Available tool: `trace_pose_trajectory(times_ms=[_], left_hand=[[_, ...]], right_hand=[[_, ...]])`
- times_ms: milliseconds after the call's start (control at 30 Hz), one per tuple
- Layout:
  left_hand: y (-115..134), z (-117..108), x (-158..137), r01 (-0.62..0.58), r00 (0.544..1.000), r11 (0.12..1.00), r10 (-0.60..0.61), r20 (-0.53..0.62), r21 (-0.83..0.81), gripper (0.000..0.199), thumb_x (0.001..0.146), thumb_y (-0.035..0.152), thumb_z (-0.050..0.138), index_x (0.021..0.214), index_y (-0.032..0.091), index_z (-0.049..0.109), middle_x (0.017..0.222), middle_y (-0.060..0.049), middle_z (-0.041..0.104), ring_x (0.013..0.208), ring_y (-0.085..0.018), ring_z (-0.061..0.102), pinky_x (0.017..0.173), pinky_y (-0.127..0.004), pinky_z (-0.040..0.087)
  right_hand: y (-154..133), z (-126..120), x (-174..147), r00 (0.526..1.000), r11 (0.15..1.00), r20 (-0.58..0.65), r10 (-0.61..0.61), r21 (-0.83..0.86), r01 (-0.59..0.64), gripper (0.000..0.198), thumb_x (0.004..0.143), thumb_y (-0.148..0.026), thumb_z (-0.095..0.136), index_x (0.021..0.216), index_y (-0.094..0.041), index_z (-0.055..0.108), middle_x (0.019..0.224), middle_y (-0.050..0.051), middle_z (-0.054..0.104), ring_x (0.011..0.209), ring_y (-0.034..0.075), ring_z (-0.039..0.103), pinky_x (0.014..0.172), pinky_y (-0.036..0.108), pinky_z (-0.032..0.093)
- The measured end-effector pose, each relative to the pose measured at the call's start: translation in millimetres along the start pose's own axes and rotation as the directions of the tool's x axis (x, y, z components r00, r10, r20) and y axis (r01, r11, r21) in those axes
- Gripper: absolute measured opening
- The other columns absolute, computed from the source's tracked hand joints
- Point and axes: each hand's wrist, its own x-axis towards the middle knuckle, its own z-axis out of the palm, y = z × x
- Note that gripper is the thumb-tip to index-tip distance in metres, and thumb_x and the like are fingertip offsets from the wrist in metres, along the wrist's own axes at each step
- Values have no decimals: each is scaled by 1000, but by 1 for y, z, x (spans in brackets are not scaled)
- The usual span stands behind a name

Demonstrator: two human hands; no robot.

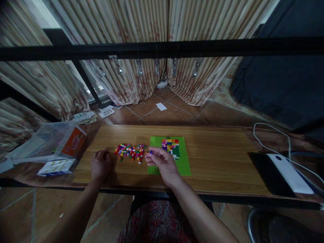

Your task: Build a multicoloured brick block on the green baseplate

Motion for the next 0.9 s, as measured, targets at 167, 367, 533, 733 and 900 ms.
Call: trace_pose_trajectory(times_ms=[167, 367, 533, 733, 900], left_hand=[[-1, 2, -1, 14, 1000, 1000, -14, -6, 22, 23, 86, 26, 43, 92, 18, 64, 97, -11, 64, 95, -25, 59, 87, -38, 48], [-1, 4, -3, 41, 999, 998, -41, 7, 38, 22, 86, 25, 45, 92, 20, 65, 98, -10, 64, 94, -24, 59, 88, -37, 47], [-1, 5, -4, 46, 999, 999, -46, -4, 10, 22, 85, 24, 46, 93, 19, 65, 97, -10, 64, 94, -24, 59, 88, -37, 47], [2, 4, -4, 50, 999, 999, -50, 11, 1, 22, 85, 23, 45, 93, 19, 66, 96, -10, 64, 94, -24, 60, 88, -37, 47], [3, 3, -5, 61, 998, 998, -61, 4, -2, 23, 85, 23, 45, 93, 19, 66, 97, -10, 64, 95, -24, 60, 89, -37, 47]], right_hand=[[14, 7, -2, 999, 999, 4, 45, -23, -45, 32, 65, -38, 81, 93, -24, 73, 85, 2, 72, 73, 13, 63, 65, 27, 51], [42, 16, -11, 970, 971, 45, 239, 13, -240, 37, 61, -35, 83, 95, -21, 74, 82, 2, 69, 69, 11, 58, 62, 26, 46], [61, 16, -15, 932, 932, 20, 361, 24, -361, 39, 54, -28, 87, 90, -18, 75, 78, 0, 66, 63, 9, 55, 60, 25, 46], [64, 12, -15, 920, 918, 7, 391, 73, -391, 36, 53, -27, 89, 86, -18, 76, 81, 2, 68, 67, 11, 58, 62, 25, 49], [58, 13, -16, 933, 933, 72, 354, 46, -357, 35, 60, -35, 86, 88, -19, 73, 83, 4, 72, 66, 11, 60, 62, 25, 49]])
